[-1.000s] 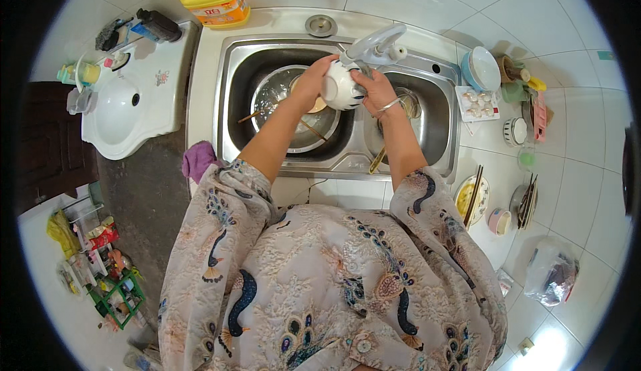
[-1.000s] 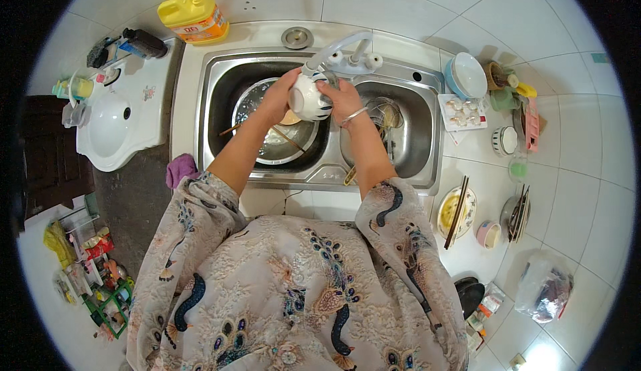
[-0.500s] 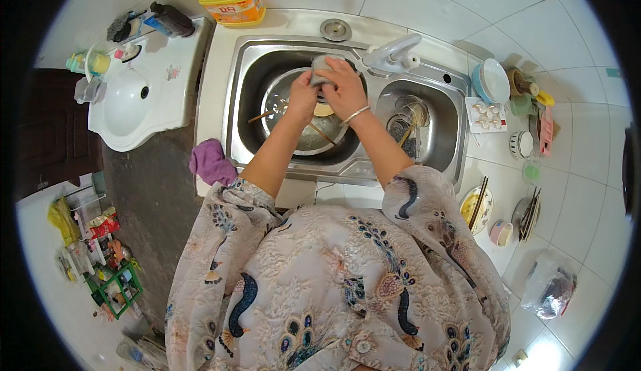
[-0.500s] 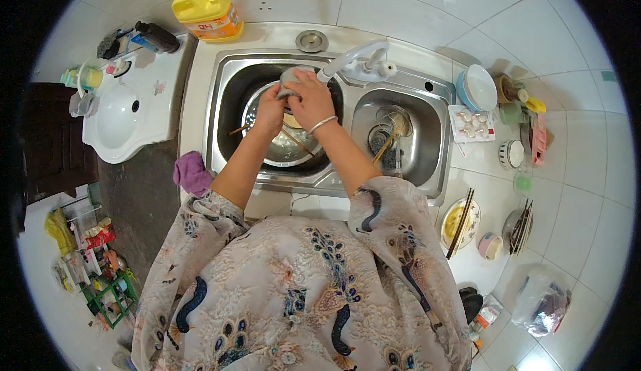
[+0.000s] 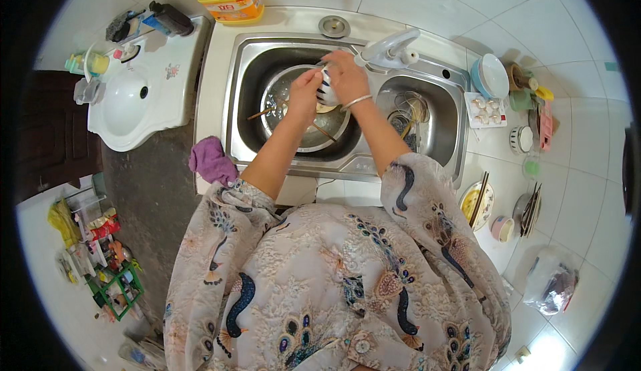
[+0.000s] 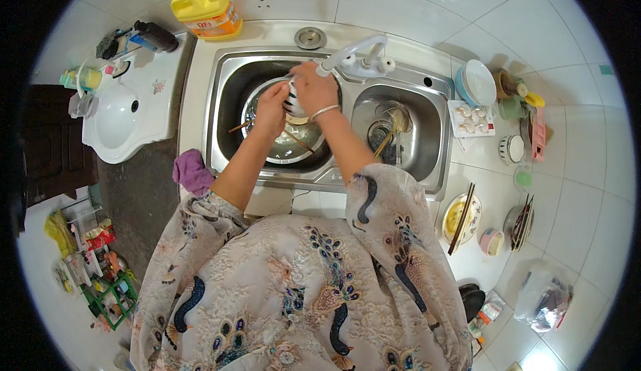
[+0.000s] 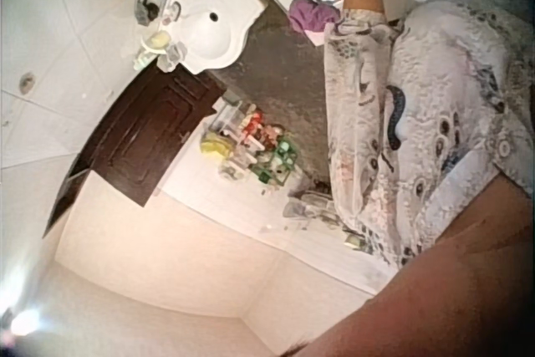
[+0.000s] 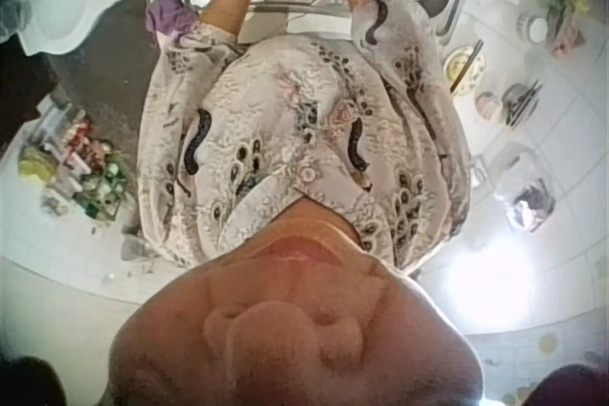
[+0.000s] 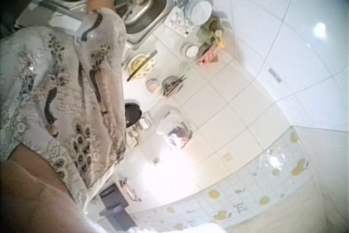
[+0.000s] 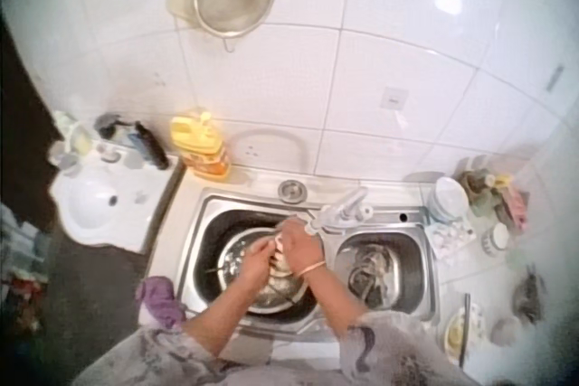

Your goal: The person wipes a white electrical cord with a purple cloth, then cleans the kitchen countertop around a rice cooker and a pot. The person proceeds to wash several bowls and a cup in the sink using a sponge and running water.

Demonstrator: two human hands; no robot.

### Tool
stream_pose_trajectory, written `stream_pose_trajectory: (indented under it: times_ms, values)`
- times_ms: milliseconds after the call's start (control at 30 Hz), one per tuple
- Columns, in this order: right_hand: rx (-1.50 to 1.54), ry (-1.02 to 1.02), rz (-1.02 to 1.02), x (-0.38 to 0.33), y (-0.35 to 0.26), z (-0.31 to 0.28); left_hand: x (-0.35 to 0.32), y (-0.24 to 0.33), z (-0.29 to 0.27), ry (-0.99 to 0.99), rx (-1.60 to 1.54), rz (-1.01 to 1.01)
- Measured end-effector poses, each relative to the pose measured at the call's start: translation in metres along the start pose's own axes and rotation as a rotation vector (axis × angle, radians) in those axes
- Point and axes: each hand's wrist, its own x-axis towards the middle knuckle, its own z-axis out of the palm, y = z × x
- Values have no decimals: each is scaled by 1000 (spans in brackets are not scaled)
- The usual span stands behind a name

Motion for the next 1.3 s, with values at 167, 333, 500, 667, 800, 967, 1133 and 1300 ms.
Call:
stream_pose_trajectory:
  times_ms: [167, 333, 500, 667, 800, 967, 1133, 1300]
  values:
    - [349, 73, 369, -11, 36, 12, -9, 7, 17, 73, -472, 13]
    - [-147, 263, -48, -22, -52, -15, 7, -1, 1, 94, -379, -87]
    - [477, 205, 189, -35, -14, 4, -14, 17, 13, 291, -637, -309]
    - [372, 112, 73, -27, -16, -3, -7, 7, -5, 300, -659, -329]
    - [172, 205, -9, -35, -40, -14, 9, 4, -5, 243, -718, -288]
    - [1493, 300, 854, -33, -24, -28, 19, -13, 10, 98, -703, -243]
    - [1353, 287, 819, -33, 8, -42, 21, -8, 40, -39, -419, -424]
    - [1130, 199, 997, -23, 31, -55, 35, 2, 43, -247, 254, -325]
